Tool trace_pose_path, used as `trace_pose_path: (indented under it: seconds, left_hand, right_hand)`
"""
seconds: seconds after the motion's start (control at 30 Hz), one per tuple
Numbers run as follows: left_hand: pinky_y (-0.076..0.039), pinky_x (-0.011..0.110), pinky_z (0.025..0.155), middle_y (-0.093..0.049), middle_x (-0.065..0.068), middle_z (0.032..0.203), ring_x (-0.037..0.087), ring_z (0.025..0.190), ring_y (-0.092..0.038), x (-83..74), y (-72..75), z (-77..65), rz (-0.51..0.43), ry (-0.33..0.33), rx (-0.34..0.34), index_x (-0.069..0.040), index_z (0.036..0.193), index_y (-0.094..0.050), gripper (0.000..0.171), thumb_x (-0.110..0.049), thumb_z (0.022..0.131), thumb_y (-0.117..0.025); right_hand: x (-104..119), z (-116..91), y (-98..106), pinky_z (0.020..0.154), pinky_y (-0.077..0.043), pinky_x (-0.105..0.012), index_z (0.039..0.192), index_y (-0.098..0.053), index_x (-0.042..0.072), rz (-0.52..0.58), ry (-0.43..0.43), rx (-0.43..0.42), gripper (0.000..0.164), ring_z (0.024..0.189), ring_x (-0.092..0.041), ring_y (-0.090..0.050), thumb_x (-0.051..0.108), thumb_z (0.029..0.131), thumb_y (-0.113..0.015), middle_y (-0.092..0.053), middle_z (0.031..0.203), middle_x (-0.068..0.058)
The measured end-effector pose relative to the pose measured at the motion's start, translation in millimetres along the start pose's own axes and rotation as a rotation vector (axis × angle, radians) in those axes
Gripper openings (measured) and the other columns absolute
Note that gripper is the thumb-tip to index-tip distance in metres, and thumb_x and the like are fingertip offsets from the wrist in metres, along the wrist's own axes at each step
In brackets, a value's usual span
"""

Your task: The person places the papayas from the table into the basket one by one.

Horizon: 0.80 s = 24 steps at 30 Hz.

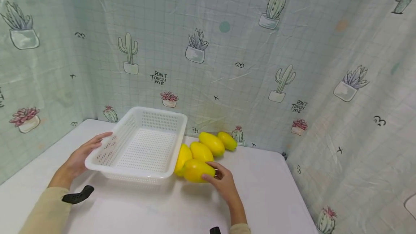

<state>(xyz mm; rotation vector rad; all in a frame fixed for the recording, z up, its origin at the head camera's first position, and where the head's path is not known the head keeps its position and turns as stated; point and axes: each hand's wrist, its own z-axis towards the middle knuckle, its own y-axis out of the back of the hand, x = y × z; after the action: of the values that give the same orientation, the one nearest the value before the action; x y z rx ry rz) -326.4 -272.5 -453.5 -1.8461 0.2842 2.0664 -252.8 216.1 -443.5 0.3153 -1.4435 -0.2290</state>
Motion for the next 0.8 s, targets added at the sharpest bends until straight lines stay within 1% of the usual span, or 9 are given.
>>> trace_pose_path:
  seconds: [0.23,0.4,0.57,0.63,0.8]
  left_hand:
    - [-0.05,0.03,0.082,-0.022,0.002,0.148,0.01,0.111,-0.051,0.5,0.1,1.5,0.002,0.01,-0.014,-0.02,0.147,-0.017,0.048,-0.026,0.101,-0.027]
    - [-0.05,0.029,0.081,-0.024,0.001,0.147,0.008,0.111,-0.051,0.8,-0.3,1.3,-0.002,0.006,-0.016,-0.019,0.147,-0.017,0.048,-0.026,0.101,-0.028]
    - [-0.05,0.028,0.083,-0.025,-0.002,0.147,0.006,0.112,-0.05,0.6,-0.5,0.5,0.006,0.004,-0.014,-0.019,0.147,-0.016,0.048,-0.025,0.101,-0.028]
    - [-0.05,0.029,0.083,-0.026,-0.003,0.147,0.007,0.112,-0.05,0.4,-0.6,1.0,0.004,0.006,-0.016,-0.019,0.147,-0.017,0.048,-0.025,0.101,-0.028]
    - [-0.05,0.03,0.082,-0.026,-0.001,0.147,0.01,0.11,-0.051,-1.2,-2.1,-0.1,-0.008,0.008,-0.008,-0.019,0.147,-0.017,0.048,-0.024,0.101,-0.028]
  right_hand:
    - [4.8,0.8,-0.9,0.09,-0.047,-0.022,0.118,-0.058,0.029,0.0,0.036,-0.004,0.042,0.108,-0.014,-0.056,0.038,0.078,-0.069,-0.056,0.122,0.009]
    - [6.3,3.4,-1.8,0.09,-0.048,-0.023,0.12,-0.057,0.027,0.011,0.039,0.004,0.045,0.109,-0.016,-0.056,0.037,0.078,-0.069,-0.055,0.125,0.006]
    - [11.0,3.9,-4.3,0.091,-0.048,-0.023,0.119,-0.058,0.029,0.015,0.022,0.007,0.043,0.11,-0.016,-0.055,0.036,0.079,-0.069,-0.054,0.126,0.006]
    - [15.7,2.8,-5.5,0.091,-0.048,-0.024,0.119,-0.057,0.029,0.01,0.018,0.009,0.042,0.111,-0.016,-0.055,0.035,0.079,-0.069,-0.054,0.126,0.006]
    - [36.3,-4.1,-8.0,0.091,-0.048,-0.025,0.123,-0.056,0.02,-0.016,0.036,0.011,0.046,0.11,-0.017,-0.055,0.033,0.081,-0.067,-0.054,0.127,0.001]
